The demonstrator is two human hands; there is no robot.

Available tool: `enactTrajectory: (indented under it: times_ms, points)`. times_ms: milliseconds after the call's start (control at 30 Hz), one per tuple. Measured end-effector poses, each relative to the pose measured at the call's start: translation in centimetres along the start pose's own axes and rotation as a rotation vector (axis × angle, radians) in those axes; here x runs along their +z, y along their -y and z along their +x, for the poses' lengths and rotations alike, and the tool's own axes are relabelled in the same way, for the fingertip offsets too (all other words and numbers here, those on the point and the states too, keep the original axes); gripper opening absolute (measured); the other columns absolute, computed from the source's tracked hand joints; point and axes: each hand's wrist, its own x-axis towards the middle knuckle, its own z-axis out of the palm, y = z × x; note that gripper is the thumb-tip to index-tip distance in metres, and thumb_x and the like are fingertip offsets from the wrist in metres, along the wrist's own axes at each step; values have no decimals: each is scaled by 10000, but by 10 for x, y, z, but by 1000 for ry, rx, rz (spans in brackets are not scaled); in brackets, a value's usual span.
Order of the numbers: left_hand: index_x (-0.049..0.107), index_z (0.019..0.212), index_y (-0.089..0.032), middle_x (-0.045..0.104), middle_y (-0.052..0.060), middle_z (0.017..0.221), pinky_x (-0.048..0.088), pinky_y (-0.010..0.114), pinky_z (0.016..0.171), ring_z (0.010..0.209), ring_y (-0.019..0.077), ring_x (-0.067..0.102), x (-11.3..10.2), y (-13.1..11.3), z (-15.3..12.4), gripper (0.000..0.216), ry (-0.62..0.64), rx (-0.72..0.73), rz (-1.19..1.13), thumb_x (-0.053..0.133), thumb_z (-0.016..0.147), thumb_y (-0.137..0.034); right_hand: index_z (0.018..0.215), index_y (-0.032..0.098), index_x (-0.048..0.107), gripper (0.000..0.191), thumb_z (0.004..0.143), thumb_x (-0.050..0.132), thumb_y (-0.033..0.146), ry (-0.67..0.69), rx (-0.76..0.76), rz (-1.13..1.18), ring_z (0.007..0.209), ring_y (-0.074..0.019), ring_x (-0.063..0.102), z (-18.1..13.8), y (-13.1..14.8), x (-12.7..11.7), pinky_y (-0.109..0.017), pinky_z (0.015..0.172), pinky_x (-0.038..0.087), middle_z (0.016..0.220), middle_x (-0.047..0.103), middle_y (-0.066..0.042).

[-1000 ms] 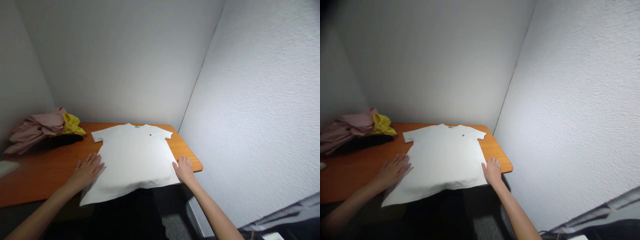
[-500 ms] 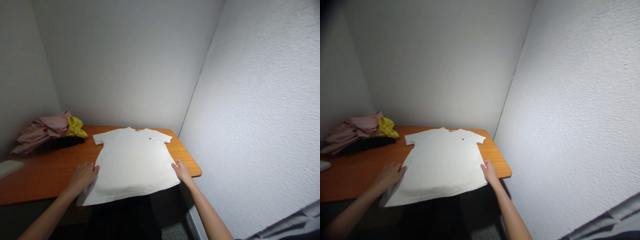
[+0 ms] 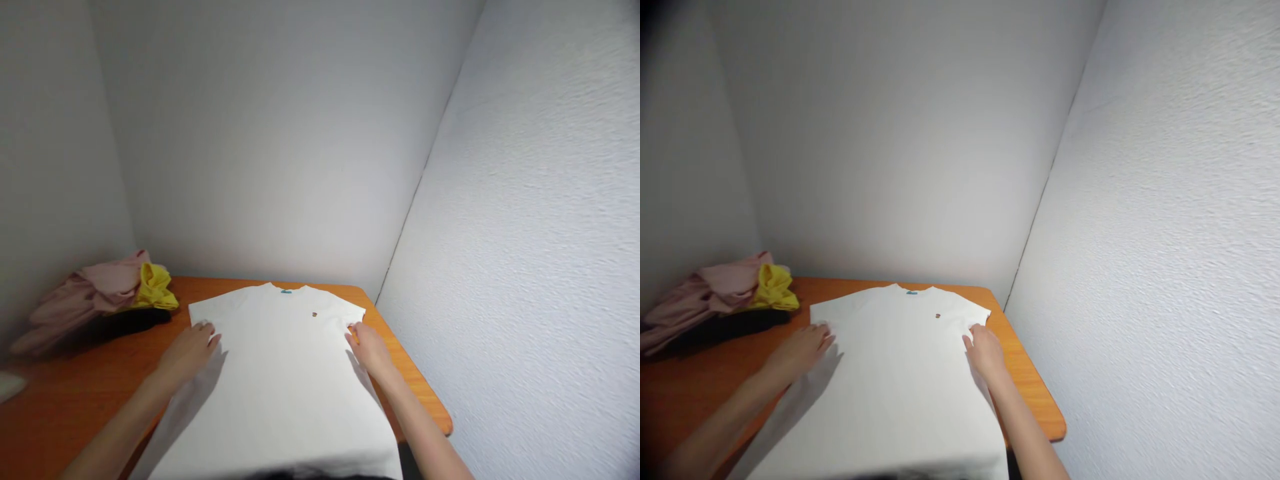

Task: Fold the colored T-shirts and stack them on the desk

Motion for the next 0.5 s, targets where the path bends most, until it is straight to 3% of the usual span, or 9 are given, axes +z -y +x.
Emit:
enactTrajectory:
  times_ms: [100,200,333,500]
  points:
    - [617,1196,-119,575,176,1327,309,437,1089,1270,303,482,14,-8,58,485,25,16,7,266,955,-351,1309,146,539,401,1010,353,337,52,-7,-26,1224,-272,502,65,28,22,-346,990,360,1294,580,-150]
    - [511,1383,-127,404,171,1508,213,479,1148,1418,337,307,38,-2,98,544,90,-59,15,267,960,-367,1447,158,425,504,1018,321,403,118,43,-44,1375,-317,332,109,37,56,-439,1086,273,1483,407,-152]
    - [288,1515,-207,183,172,1597,172,624,1116,1460,405,161,62,13,126,677,153,-209,17,301,932,-550,1530,283,268,650,975,288,621,168,154,-61,1435,-421,126,140,21,94,-637,1090,131,1596,170,-114]
    - [244,1518,-285,113,126,1615,108,656,1111,1480,370,96,76,20,143,696,121,-270,16,292,907,-614,1525,404,196,670,934,209,720,112,186,-87,1456,-381,-5,162,-1,119,-655,1092,25,1618,88,-31]
